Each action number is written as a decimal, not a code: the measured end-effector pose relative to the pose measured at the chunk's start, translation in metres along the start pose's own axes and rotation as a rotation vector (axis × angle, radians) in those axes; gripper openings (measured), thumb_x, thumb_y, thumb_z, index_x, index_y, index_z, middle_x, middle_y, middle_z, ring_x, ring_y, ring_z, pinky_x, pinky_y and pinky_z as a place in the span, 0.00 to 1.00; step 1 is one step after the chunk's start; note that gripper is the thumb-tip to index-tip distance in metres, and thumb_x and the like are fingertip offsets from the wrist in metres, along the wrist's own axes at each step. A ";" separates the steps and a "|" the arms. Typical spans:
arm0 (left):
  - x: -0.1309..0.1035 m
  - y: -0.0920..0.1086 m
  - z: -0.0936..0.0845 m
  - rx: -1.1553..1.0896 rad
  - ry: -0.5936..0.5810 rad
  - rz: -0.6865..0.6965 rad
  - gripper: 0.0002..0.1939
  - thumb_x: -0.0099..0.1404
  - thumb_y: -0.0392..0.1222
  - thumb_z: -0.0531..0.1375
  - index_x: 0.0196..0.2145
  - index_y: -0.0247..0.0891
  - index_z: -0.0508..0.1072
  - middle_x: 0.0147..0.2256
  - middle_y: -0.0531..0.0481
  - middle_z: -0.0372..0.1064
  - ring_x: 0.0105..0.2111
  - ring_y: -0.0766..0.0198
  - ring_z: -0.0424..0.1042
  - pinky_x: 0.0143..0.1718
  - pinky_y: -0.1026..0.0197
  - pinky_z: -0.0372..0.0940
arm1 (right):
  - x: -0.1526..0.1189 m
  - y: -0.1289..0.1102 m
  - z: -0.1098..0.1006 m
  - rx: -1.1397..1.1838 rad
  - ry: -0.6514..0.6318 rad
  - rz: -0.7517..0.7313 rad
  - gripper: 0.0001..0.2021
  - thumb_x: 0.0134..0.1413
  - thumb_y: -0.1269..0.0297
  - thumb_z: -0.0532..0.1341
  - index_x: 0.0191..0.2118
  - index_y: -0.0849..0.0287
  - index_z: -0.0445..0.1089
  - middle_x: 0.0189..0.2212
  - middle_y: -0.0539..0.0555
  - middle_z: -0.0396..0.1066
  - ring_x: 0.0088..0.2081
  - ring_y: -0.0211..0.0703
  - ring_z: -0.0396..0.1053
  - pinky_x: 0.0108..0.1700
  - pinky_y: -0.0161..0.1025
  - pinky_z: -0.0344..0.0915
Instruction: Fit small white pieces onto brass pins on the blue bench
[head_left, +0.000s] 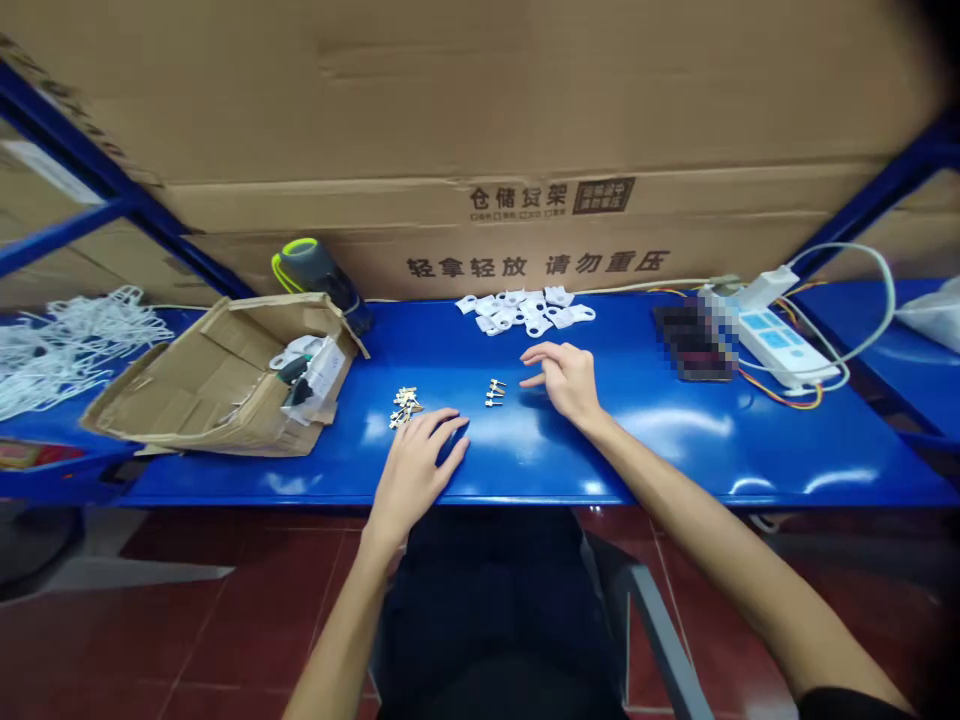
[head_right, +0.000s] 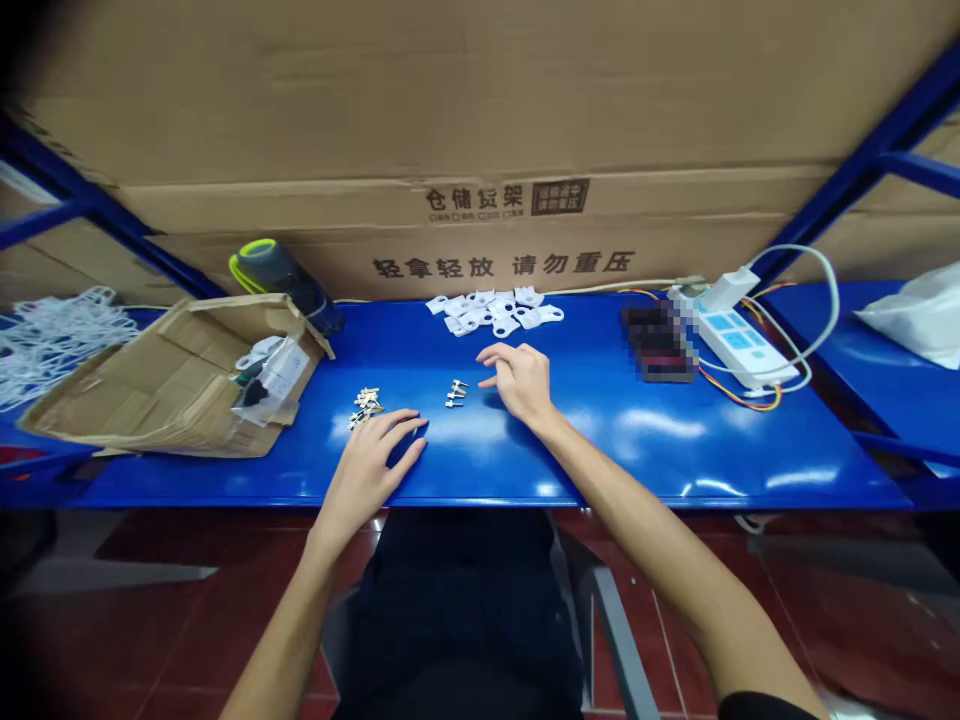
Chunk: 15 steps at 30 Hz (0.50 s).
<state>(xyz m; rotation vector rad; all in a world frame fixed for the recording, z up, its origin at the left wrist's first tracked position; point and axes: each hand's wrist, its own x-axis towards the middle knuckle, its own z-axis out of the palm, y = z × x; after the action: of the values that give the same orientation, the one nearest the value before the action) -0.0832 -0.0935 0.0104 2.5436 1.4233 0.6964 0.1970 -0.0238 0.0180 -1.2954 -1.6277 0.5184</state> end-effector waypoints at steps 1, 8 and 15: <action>0.000 0.000 0.000 -0.007 0.000 -0.008 0.16 0.80 0.49 0.56 0.58 0.44 0.77 0.60 0.44 0.75 0.60 0.50 0.73 0.64 0.44 0.64 | -0.001 -0.003 0.004 0.004 -0.015 -0.036 0.16 0.65 0.69 0.51 0.43 0.53 0.77 0.33 0.50 0.82 0.36 0.46 0.81 0.50 0.45 0.70; -0.001 -0.002 0.000 -0.028 0.006 -0.004 0.16 0.81 0.48 0.56 0.59 0.44 0.77 0.60 0.44 0.75 0.61 0.51 0.72 0.64 0.44 0.64 | 0.009 0.003 0.015 0.030 0.178 -0.055 0.18 0.65 0.58 0.57 0.27 0.50 0.48 0.21 0.43 0.51 0.25 0.38 0.51 0.32 0.39 0.53; -0.002 -0.008 0.002 -0.029 0.019 0.049 0.16 0.80 0.48 0.56 0.58 0.43 0.77 0.60 0.43 0.75 0.60 0.50 0.72 0.64 0.43 0.64 | 0.024 0.029 -0.012 -0.006 0.606 0.111 0.20 0.49 0.68 0.58 0.24 0.50 0.40 0.21 0.44 0.40 0.26 0.38 0.42 0.30 0.40 0.43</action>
<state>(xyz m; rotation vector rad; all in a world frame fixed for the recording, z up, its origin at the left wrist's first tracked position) -0.0888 -0.0906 0.0053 2.5648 1.3508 0.7446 0.2223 0.0060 0.0103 -1.3833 -1.0586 0.1556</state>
